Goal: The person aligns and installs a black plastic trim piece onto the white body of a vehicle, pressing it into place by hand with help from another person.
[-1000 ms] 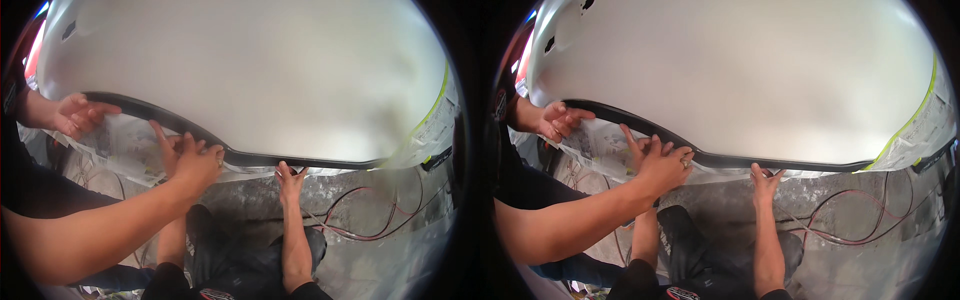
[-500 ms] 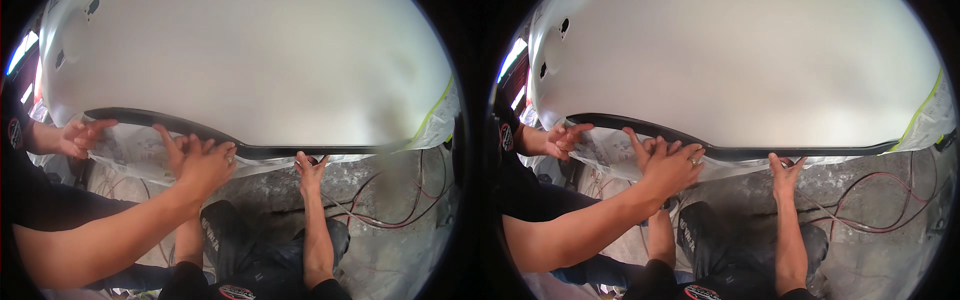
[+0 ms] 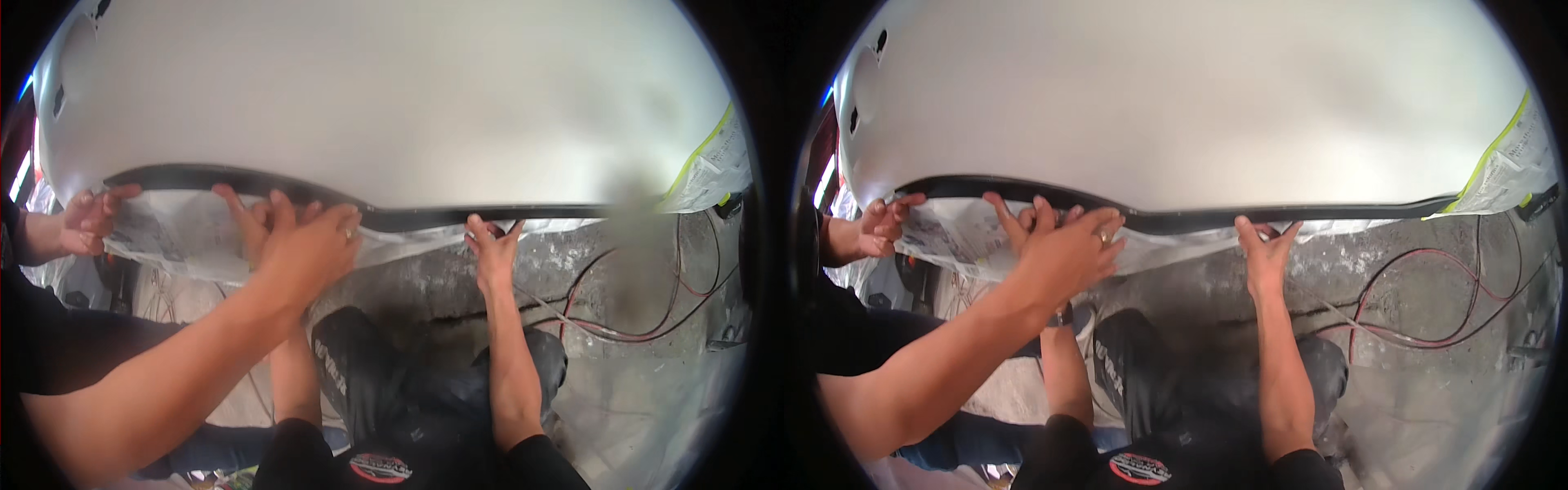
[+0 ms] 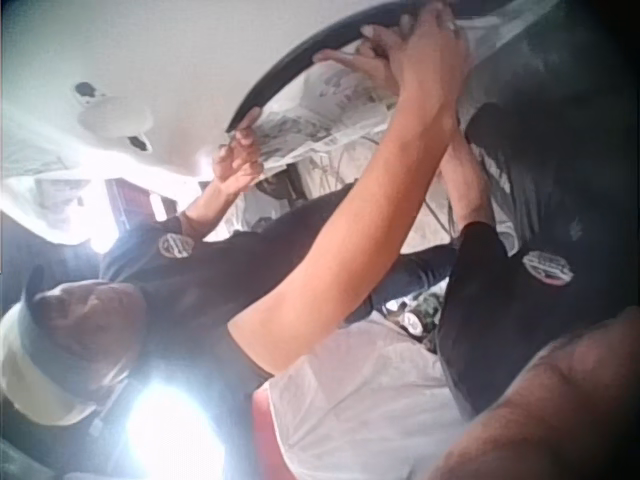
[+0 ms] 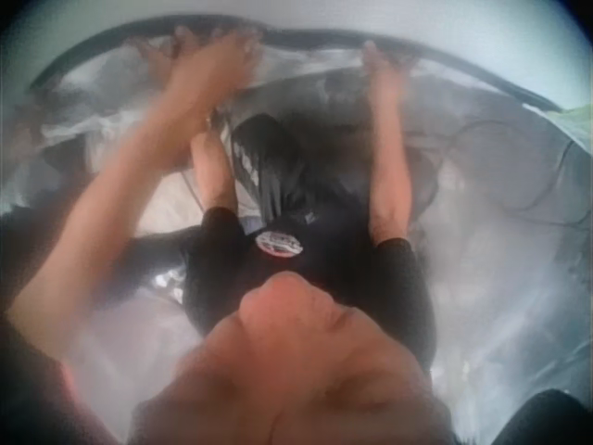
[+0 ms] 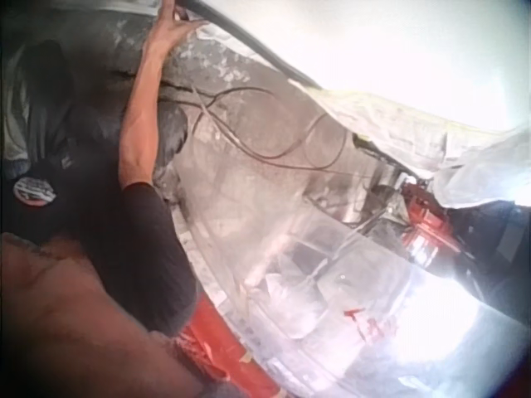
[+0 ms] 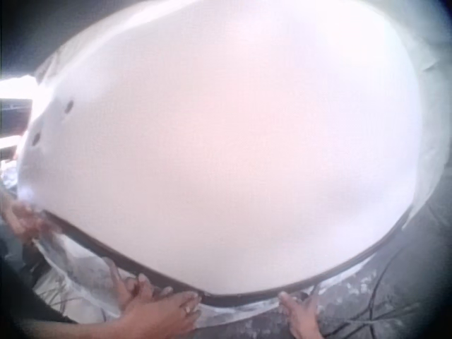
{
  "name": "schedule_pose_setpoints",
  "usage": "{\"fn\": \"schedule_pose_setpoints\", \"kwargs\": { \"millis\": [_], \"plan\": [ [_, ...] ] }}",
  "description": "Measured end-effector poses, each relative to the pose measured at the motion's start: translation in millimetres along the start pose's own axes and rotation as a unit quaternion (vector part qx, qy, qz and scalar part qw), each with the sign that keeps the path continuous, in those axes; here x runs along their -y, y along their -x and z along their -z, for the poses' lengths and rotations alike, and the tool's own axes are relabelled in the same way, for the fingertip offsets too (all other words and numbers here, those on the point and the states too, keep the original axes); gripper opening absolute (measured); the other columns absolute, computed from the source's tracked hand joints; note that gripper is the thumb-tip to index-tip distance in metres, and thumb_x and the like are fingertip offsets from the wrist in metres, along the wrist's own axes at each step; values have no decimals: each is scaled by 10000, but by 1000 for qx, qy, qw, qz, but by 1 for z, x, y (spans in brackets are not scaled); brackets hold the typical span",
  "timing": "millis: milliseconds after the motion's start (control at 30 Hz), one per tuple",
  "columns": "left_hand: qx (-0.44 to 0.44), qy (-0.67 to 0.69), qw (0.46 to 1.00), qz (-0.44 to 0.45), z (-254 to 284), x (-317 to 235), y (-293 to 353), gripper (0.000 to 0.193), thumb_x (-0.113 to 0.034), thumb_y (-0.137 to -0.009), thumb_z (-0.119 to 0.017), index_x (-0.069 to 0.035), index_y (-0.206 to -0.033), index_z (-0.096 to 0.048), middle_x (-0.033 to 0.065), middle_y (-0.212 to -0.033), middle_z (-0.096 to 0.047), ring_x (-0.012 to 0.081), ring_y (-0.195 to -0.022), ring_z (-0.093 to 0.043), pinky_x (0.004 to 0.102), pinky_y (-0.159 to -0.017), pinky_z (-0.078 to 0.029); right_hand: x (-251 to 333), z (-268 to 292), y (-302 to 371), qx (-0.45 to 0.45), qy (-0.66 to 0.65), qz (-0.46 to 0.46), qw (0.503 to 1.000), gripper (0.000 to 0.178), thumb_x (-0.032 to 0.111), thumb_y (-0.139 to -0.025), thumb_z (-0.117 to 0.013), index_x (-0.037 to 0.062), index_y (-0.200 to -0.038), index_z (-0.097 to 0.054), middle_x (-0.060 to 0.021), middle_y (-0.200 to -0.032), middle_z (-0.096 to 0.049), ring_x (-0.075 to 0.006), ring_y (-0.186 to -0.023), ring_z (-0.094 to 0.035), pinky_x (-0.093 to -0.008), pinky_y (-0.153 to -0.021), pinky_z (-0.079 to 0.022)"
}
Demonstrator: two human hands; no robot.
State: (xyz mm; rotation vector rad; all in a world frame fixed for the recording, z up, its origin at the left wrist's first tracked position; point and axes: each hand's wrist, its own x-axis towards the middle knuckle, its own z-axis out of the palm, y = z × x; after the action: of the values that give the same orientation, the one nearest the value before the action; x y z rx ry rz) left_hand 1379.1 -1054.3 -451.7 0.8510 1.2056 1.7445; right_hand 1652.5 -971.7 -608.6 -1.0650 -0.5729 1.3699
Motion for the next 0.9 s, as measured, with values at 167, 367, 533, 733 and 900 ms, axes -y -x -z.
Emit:
{"fn": "schedule_pose_setpoints", "kwargs": {
  "millis": [167,367,533,733,900],
  "plan": [
    [-75,-31,996,36,-19,-9,3,511,-640,-1010,-420,-173,-1179,-537,20,-962,-566,262,-976,-614,464,-983,-460,9,-3,2,-7,6,3,1000,1161,135,-826,-850,119,-1605,10,-93,-1077,-563,-223,-991,-656,-388,-855,-558],
    [-143,-9,986,87,-26,-17,7,535,-614,-1032,-382,-134,-1223,-521,20,-1020,-550,221,-1025,-565,422,-1036,-399,1,-3,4,7,-18,20,1000,1255,107,-811,-859,12,-1566,139,-96,-1091,-520,-152,-858,-594,-285,-690,-499],
    [-165,135,956,201,-35,-25,11,556,-592,-1051,-351,-102,-1260,-509,21,-1069,-537,187,-1066,-524,388,-1081,-349,-3,-1,3,4,-11,15,1000,1227,131,-817,-857,15,-1571,104,-106,-1139,-497,-165,-988,-592,-299,-801,-529],
    [-204,96,955,194,-45,-30,16,647,-647,-1049,-303,-84,-1299,-502,19,-1148,-541,165,-1149,-482,381,-1146,-277,-1,-4,5,14,2,11,1000,1319,168,-798,-879,-72,-1552,176,-122,-1147,-487,-194,-1027,-574,-301,-854,-510],
    [-204,-16,970,131,-37,-18,5,670,-694,-1020,-320,-94,-1233,-528,37,-1138,-554,188,-1111,-510,403,-1086,-338,-6,2,-1,-14,34,25,999,1168,155,-817,-862,130,-1610,-6,-75,-1101,-549,-156,-972,-610,-349,-819,-539]
  ]
}}
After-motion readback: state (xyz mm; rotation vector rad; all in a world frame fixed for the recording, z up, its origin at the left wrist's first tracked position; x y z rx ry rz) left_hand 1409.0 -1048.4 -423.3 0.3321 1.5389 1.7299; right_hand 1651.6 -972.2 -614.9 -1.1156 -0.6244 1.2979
